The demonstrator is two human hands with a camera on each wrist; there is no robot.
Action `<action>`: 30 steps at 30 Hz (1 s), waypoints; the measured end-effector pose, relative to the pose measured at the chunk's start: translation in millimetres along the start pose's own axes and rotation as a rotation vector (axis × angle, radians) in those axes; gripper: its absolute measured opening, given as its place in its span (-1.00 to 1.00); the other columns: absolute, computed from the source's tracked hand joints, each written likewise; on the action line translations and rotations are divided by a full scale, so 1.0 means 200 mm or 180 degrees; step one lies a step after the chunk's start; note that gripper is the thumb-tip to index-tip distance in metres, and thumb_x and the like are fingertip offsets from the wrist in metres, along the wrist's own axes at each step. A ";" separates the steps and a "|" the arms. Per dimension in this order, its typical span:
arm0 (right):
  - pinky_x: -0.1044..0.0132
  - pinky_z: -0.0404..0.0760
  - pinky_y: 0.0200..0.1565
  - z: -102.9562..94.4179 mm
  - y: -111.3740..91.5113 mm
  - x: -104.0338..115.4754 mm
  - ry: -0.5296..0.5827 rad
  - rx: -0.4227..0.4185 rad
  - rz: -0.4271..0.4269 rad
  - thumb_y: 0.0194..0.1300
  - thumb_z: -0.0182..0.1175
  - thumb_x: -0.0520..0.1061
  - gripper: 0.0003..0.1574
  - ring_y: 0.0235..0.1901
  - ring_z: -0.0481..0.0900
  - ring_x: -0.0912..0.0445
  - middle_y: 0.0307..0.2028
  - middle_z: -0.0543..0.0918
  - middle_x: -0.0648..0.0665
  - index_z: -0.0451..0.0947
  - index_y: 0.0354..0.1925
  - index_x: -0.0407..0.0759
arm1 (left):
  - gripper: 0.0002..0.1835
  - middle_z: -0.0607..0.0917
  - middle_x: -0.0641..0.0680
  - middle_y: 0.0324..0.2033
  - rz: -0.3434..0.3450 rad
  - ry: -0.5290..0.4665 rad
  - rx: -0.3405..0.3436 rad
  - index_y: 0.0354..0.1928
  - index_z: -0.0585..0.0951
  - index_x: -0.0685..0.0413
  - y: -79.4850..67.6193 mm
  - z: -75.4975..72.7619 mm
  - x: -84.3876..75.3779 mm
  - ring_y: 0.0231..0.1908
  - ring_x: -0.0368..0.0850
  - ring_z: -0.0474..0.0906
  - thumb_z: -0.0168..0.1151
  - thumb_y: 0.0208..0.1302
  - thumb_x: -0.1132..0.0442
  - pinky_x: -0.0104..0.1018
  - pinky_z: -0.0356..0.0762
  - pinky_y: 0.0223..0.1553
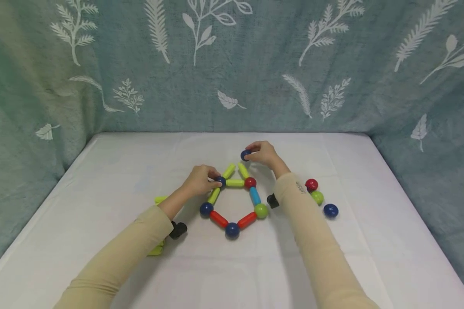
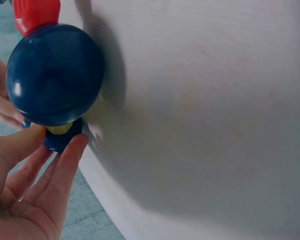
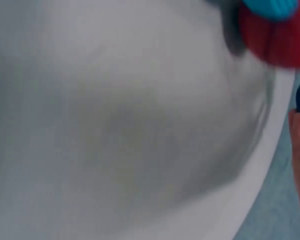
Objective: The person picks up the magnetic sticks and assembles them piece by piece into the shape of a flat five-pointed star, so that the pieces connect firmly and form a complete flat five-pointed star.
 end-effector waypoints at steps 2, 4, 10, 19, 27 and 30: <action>0.18 0.48 0.00 0.04 0.01 0.01 -0.0084 0.0056 -0.0004 0.22 0.18 -0.18 -0.51 0.04 0.44 -0.08 0.09 0.46 -0.32 0.41 0.11 -0.31 | -0.75 0.66 0.12 -0.20 0.0004 0.0000 0.0032 -0.15 0.63 0.21 0.00 0.01 0.00 -0.14 -0.05 0.54 0.30 0.12 0.27 -0.26 0.49 -0.11; 0.18 0.48 0.00 0.07 0.01 0.02 -0.0169 0.0122 -0.0049 0.22 0.19 -0.18 -0.51 0.06 0.44 -0.08 0.09 0.46 -0.32 0.43 0.10 -0.31 | -0.75 0.66 0.12 -0.20 -0.0015 0.0001 0.0042 -0.15 0.63 0.21 0.00 0.01 0.00 -0.16 -0.06 0.55 0.30 0.12 0.27 -0.26 0.49 -0.12; 0.19 0.48 -0.01 0.10 0.01 0.04 -0.0200 0.0270 -0.0070 0.23 0.16 -0.23 -0.55 0.04 0.44 -0.08 0.08 0.47 -0.30 0.43 0.10 -0.31 | -0.74 0.66 0.12 -0.23 -0.0019 0.0019 0.0046 -0.14 0.62 0.23 0.01 0.02 -0.01 -0.22 -0.08 0.55 0.29 0.14 0.27 -0.30 0.50 -0.19; 0.18 0.48 0.01 0.12 0.01 0.04 -0.0284 0.0499 0.0039 0.28 0.09 -0.20 -0.51 0.05 0.43 -0.08 0.15 0.39 -0.31 0.36 0.17 -0.28 | -0.75 0.67 0.14 -0.24 -0.0047 0.0053 0.0007 -0.14 0.62 0.26 0.00 0.01 -0.02 -0.25 -0.09 0.58 0.27 0.14 0.29 -0.32 0.52 -0.23; 0.15 0.48 0.01 0.09 -0.08 0.05 -0.0481 0.0639 -0.0065 0.29 0.10 -0.10 -0.39 0.08 0.42 -0.10 0.23 0.30 -0.31 0.26 0.25 -0.27 | -0.74 0.67 0.14 -0.23 -0.0079 0.0052 0.0028 -0.13 0.62 0.25 -0.01 0.01 -0.02 -0.26 -0.11 0.58 0.27 0.15 0.28 -0.35 0.52 -0.27; 0.17 0.50 -0.01 0.08 -0.14 0.04 -0.0459 0.0589 -0.0136 0.28 0.11 -0.11 -0.40 0.07 0.43 -0.10 0.20 0.34 -0.32 0.28 0.23 -0.28 | -0.74 0.66 0.15 -0.22 -0.0106 0.0043 0.0032 -0.12 0.61 0.25 -0.01 0.01 -0.03 -0.26 -0.10 0.57 0.27 0.15 0.28 -0.36 0.52 -0.27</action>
Point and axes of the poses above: each hand's wrist, its own y-axis towards the middle knuckle, its own z-axis out of the palm, x = y × z, the point moved 3 cm from there along y, towards the middle knuckle
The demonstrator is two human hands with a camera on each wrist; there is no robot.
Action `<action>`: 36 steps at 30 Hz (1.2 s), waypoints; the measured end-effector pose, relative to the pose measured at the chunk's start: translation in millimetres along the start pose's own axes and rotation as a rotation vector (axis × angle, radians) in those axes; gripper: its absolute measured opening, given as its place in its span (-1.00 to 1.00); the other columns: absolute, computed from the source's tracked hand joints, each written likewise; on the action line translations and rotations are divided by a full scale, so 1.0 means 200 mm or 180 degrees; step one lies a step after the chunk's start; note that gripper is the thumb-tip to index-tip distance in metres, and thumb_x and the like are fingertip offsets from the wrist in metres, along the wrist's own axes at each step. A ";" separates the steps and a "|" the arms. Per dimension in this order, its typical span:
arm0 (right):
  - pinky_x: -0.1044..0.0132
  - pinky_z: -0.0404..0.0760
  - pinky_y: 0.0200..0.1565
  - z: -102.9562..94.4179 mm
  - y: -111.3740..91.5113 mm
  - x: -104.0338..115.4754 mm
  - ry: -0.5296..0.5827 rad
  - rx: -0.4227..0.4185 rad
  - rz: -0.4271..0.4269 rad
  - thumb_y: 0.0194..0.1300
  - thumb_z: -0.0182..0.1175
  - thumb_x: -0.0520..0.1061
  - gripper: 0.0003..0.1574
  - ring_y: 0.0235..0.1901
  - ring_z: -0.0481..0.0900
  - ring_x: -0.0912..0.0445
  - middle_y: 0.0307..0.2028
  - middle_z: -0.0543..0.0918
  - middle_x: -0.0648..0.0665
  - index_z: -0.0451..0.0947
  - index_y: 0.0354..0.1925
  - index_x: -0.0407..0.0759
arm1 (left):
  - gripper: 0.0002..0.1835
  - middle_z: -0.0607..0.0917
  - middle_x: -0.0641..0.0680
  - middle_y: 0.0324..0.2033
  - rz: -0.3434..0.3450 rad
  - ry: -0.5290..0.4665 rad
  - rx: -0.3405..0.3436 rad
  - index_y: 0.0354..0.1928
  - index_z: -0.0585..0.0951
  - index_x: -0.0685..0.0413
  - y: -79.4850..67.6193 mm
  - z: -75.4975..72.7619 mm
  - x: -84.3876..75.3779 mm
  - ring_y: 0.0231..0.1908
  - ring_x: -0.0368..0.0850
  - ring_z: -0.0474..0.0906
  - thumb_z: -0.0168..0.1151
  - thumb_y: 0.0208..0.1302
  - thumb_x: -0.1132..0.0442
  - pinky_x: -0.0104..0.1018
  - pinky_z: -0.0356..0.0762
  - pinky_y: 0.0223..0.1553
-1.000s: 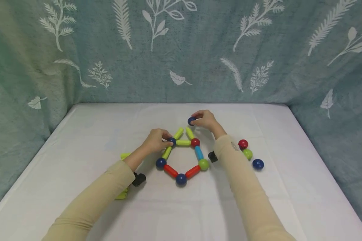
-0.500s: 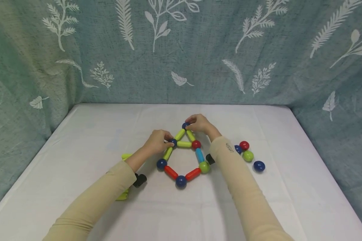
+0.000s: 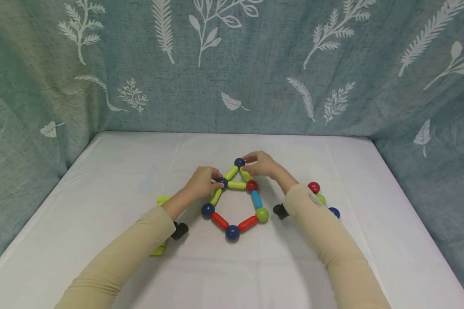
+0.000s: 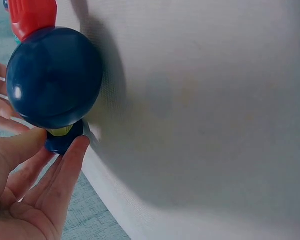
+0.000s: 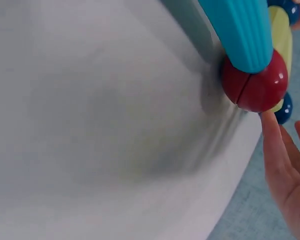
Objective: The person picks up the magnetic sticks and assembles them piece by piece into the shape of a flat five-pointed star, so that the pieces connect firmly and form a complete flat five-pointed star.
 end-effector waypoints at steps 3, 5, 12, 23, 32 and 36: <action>0.16 0.51 -0.02 0.00 -0.07 -0.02 0.0029 -0.0033 -0.0077 0.27 0.12 -0.13 -0.44 0.04 0.45 -0.10 0.13 0.42 -0.31 0.33 0.20 -0.29 | -0.73 0.66 0.15 -0.21 -0.0033 -0.0001 0.0008 -0.11 0.61 0.25 0.00 0.00 0.00 -0.25 -0.10 0.57 0.26 0.15 0.28 -0.36 0.52 -0.27; 0.15 0.51 -0.03 -0.01 -0.12 -0.03 0.0020 -0.0026 -0.0139 0.26 0.12 -0.14 -0.47 0.01 0.46 -0.09 0.08 0.47 -0.31 0.36 0.17 -0.30 | -0.73 0.65 0.15 -0.20 -0.0036 0.0017 0.0012 -0.11 0.60 0.24 0.00 0.00 0.00 -0.24 -0.10 0.57 0.26 0.16 0.28 -0.36 0.53 -0.27; 0.24 0.52 -0.16 0.01 -0.30 -0.12 0.0024 0.0005 -0.0161 0.17 0.22 -0.17 -0.62 -0.22 0.49 0.01 -0.21 0.59 -0.16 0.50 -0.04 -0.30 | -0.72 0.65 0.13 -0.21 -0.0014 0.0157 0.0035 -0.09 0.60 0.23 0.00 0.01 0.00 -0.27 -0.11 0.55 0.25 0.18 0.25 -0.37 0.51 -0.28; 0.26 0.57 -0.31 0.12 -0.45 -0.20 0.0109 0.0229 -0.0227 0.08 0.32 -0.09 -0.62 -0.41 0.51 0.09 -0.34 0.59 -0.10 0.53 -0.19 -0.32 | -0.70 0.64 0.12 -0.23 -0.0042 0.0278 0.0101 -0.05 0.59 0.23 0.01 0.00 -0.01 -0.35 -0.14 0.50 0.23 0.20 0.23 -0.40 0.48 -0.36; 0.31 0.55 -0.43 0.16 -0.47 -0.19 -0.0209 -0.0039 -0.0150 0.08 0.32 -0.02 -0.68 -0.51 0.49 0.12 -0.44 0.53 -0.07 0.52 -0.31 -0.22 | -0.68 0.63 0.11 -0.18 -0.0039 0.0492 0.0143 0.00 0.58 0.19 0.00 0.01 -0.02 -0.35 -0.14 0.46 0.18 0.24 0.20 -0.40 0.45 -0.37; 0.32 0.54 -0.44 0.17 -0.47 -0.19 -0.0276 -0.0108 -0.0101 0.07 0.34 -0.02 -0.68 -0.52 0.49 0.12 -0.45 0.54 -0.07 0.52 -0.33 -0.22 | -0.67 0.63 0.10 -0.16 -0.0035 0.0626 0.0149 0.01 0.57 0.17 0.00 0.00 -0.02 -0.33 -0.14 0.47 0.18 0.24 0.18 -0.37 0.45 -0.33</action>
Point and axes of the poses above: each hand's wrist, its own y-axis towards the middle knuckle, its own z-axis out of the palm, x = y × z, the point moved 3 cm from there along y, towards the middle knuckle
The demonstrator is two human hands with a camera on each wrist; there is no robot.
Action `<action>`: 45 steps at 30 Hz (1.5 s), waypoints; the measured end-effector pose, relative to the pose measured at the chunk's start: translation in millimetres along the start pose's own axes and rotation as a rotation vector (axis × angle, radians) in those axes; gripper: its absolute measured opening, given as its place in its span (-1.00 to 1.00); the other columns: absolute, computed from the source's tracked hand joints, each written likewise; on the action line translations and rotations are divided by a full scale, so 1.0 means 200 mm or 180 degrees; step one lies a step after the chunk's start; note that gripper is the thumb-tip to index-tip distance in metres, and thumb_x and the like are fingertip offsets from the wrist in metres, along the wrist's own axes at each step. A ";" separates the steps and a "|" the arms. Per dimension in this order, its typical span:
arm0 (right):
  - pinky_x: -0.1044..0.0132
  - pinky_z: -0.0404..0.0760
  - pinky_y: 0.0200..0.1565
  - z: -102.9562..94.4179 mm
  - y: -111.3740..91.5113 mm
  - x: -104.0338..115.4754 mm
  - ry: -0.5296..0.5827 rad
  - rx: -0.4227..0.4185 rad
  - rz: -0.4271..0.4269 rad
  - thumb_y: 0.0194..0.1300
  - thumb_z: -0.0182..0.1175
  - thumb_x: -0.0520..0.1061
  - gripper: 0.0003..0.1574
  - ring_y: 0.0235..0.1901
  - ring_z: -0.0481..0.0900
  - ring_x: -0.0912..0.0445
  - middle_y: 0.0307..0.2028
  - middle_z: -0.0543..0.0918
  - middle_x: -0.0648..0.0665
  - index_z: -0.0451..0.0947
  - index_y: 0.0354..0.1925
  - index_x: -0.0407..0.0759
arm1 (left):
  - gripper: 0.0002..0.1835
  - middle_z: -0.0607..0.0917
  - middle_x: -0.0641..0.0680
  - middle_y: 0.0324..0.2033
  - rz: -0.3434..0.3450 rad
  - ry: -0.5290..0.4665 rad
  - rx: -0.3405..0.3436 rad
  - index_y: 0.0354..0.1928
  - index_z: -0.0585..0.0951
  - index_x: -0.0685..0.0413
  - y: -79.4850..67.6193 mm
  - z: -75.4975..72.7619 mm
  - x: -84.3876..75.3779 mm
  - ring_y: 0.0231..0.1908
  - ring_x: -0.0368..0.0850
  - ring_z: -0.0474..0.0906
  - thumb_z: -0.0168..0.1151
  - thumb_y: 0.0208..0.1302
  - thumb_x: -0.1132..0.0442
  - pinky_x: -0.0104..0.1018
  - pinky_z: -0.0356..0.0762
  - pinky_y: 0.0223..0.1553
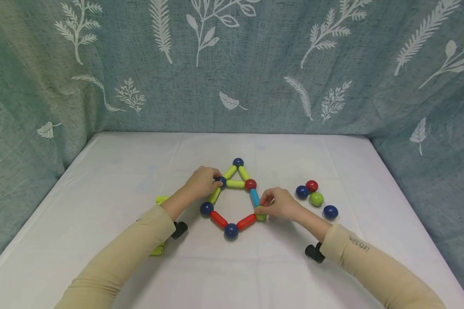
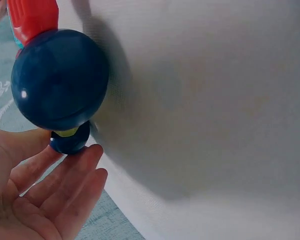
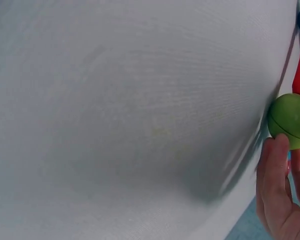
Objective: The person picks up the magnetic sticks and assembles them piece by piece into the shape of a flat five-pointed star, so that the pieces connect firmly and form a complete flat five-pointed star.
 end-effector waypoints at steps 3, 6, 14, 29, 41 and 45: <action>0.33 0.54 -0.44 -0.01 0.00 0.00 -0.0033 -0.0062 0.0088 0.06 0.34 -0.02 -0.68 -0.51 0.49 0.12 -0.46 0.54 -0.07 0.52 -0.35 -0.21 | -0.69 0.63 0.08 -0.20 -0.0031 0.0125 0.0019 -0.03 0.58 0.15 0.00 0.00 0.01 -0.34 -0.14 0.48 0.19 0.23 0.15 -0.35 0.45 -0.32; 0.33 0.55 -0.44 -0.03 0.00 -0.01 -0.0042 -0.0134 0.0152 0.07 0.33 -0.03 -0.70 -0.51 0.49 0.12 -0.46 0.56 -0.09 0.51 -0.36 -0.23 | -0.72 0.63 0.05 -0.29 -0.0053 0.0254 0.0030 -0.13 0.61 0.14 -0.01 -0.01 0.02 -0.36 -0.15 0.47 0.22 0.20 0.12 -0.33 0.45 -0.33; 0.34 0.53 -0.45 -0.07 0.04 -0.02 0.0008 -0.0322 0.0287 0.09 0.31 -0.08 -0.69 -0.53 0.49 0.12 -0.38 0.54 -0.16 0.51 -0.30 -0.28 | -0.75 0.58 -0.03 -0.49 0.0077 0.0398 0.0092 -0.38 0.63 0.10 -0.09 -0.06 0.08 -0.48 -0.18 0.44 0.32 0.09 0.05 -0.37 0.39 -0.49; 0.33 0.52 -0.28 -0.09 0.18 -0.04 0.0243 -0.0522 0.0611 0.13 0.28 -0.01 -0.54 -0.30 0.50 0.02 -0.10 0.53 -0.26 0.52 -0.08 -0.28 | -0.63 0.49 -0.09 -0.72 0.0086 0.0335 0.0215 -0.72 0.55 0.02 -0.23 -0.06 0.10 -0.61 -0.21 0.38 0.41 -0.06 -0.06 -0.43 0.25 -0.65; 0.33 0.52 -0.28 -0.11 0.25 -0.03 0.0347 -0.0574 0.0541 0.18 0.25 -0.06 -0.55 -0.34 0.51 0.06 -0.06 0.53 -0.29 0.51 -0.03 -0.31 | -0.57 0.46 -0.11 -0.75 0.0009 0.0364 0.0230 -0.80 0.54 0.00 -0.24 -0.04 0.08 -0.64 -0.23 0.34 0.40 -0.10 -0.12 -0.45 0.18 -0.70; 0.36 0.50 -0.28 -0.11 0.25 -0.03 0.0343 -0.0625 0.0568 0.17 0.25 -0.07 -0.55 -0.32 0.48 0.05 -0.06 0.53 -0.29 0.51 -0.02 -0.30 | -0.56 0.44 -0.11 -0.76 -0.0001 0.0330 0.0217 -0.80 0.53 0.02 -0.23 -0.04 0.09 -0.65 -0.23 0.34 0.41 -0.10 -0.12 -0.46 0.16 -0.70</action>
Point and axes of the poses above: each hand's wrist, its own y-axis towards the middle knuckle, its own z-axis out of the palm, x = y × z, the point moved 3 cm from there along y, towards the middle knuckle
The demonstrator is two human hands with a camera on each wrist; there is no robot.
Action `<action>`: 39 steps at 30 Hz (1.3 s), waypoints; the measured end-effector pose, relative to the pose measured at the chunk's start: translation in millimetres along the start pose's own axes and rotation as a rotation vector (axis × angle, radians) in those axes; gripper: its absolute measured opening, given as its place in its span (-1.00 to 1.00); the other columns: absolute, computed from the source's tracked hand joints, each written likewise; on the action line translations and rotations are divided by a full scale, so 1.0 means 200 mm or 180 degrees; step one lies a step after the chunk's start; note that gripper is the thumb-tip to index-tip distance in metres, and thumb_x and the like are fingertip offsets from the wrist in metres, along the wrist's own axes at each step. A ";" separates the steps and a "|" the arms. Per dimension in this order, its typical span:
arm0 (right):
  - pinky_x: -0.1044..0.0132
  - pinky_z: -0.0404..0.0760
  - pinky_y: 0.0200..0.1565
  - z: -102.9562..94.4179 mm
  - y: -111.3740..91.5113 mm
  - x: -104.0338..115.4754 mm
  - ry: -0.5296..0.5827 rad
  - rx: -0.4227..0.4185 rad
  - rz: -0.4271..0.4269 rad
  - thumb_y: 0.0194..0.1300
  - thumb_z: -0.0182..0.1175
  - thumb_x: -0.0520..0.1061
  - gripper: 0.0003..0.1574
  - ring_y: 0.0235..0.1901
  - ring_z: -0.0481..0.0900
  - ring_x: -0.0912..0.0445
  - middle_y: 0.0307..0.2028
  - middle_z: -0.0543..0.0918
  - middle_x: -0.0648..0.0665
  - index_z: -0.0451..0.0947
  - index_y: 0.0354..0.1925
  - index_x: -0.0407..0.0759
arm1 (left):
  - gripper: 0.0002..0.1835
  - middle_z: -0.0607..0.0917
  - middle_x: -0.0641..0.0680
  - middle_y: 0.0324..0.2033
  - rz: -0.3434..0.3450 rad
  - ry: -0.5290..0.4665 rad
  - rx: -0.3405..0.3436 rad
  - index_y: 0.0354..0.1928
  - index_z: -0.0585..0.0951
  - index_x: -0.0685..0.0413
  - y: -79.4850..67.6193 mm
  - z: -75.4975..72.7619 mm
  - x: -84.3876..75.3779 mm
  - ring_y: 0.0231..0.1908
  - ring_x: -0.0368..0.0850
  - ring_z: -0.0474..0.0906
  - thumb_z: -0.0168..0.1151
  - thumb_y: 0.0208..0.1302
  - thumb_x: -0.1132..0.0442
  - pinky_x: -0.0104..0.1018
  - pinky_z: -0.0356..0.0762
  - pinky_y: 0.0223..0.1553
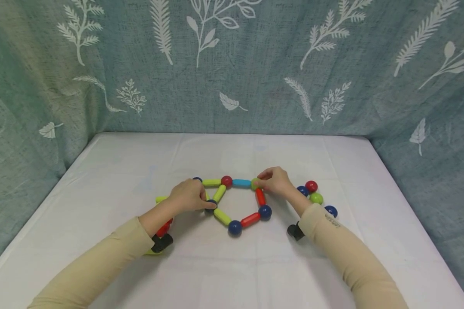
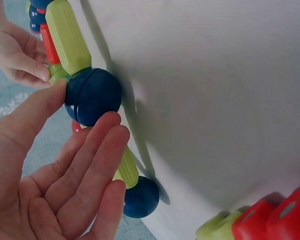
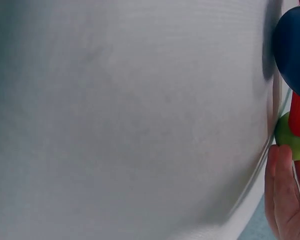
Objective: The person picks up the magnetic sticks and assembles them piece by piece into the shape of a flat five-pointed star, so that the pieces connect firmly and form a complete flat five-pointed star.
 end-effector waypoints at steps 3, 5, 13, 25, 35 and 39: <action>0.37 0.50 -0.28 0.00 0.00 -0.01 0.0053 0.0003 0.0039 0.17 0.25 -0.07 -0.53 -0.31 0.48 0.04 -0.05 0.53 -0.29 0.51 -0.01 -0.30 | -0.56 0.44 -0.11 -0.76 -0.0022 0.0015 0.0024 -0.80 0.53 0.02 0.00 0.00 0.00 -0.65 -0.23 0.34 0.40 -0.10 -0.13 -0.46 0.15 -0.70; 0.36 0.51 -0.27 0.01 0.00 -0.01 0.0100 0.0018 0.0048 0.17 0.25 -0.06 -0.52 -0.31 0.48 0.05 -0.04 0.52 -0.30 0.50 0.00 -0.31 | -0.55 0.43 -0.11 -0.77 -0.0039 0.0028 0.0033 -0.80 0.53 0.02 0.00 0.01 0.01 -0.65 -0.23 0.33 0.40 -0.11 -0.14 -0.46 0.14 -0.70; 0.32 0.51 -0.24 0.02 -0.01 -0.02 0.0146 0.0039 0.0032 0.18 0.24 -0.06 -0.51 -0.29 0.50 0.05 0.00 0.50 -0.31 0.49 0.02 -0.32 | -0.63 0.47 -0.09 -0.69 0.0120 -0.0024 0.0089 -0.66 0.54 0.01 -0.01 0.01 0.03 -0.61 -0.20 0.36 0.38 -0.04 -0.10 -0.45 0.21 -0.66; 0.31 0.56 -0.22 0.02 -0.01 -0.02 0.0263 0.0129 0.0060 0.18 0.25 -0.06 -0.51 -0.33 0.55 0.07 -0.05 0.52 -0.29 0.48 0.01 -0.31 | -0.82 0.61 0.06 -0.42 0.0402 -0.0615 0.0066 -0.26 0.64 0.24 -0.10 -0.15 0.35 -0.35 -0.06 0.51 0.26 0.12 0.28 -0.24 0.49 -0.31; 0.31 0.56 -0.22 0.01 -0.01 -0.02 0.0214 0.0174 0.0085 0.18 0.24 -0.07 -0.52 -0.33 0.54 0.07 -0.08 0.53 -0.27 0.47 0.01 -0.31 | -0.74 0.62 0.19 -0.20 0.0403 -0.0845 0.0146 -0.12 0.62 0.29 -0.12 -0.12 0.60 -0.13 0.13 0.49 0.18 0.18 0.30 -0.08 0.49 -0.15; 0.30 0.56 -0.21 0.00 -0.01 -0.03 0.0223 0.0249 0.0045 0.19 0.23 -0.06 -0.50 -0.32 0.54 0.08 -0.08 0.54 -0.27 0.46 0.03 -0.32 | -0.75 0.61 0.20 -0.20 0.0338 -0.0840 0.0166 -0.12 0.61 0.30 -0.12 -0.10 0.61 -0.13 0.14 0.48 0.17 0.20 0.30 -0.09 0.51 -0.16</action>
Point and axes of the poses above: each hand's wrist, its own y-axis towards the middle knuckle, its own z-axis out of the palm, x = y × z, the point moved 3 cm from there along y, towards the middle knuckle
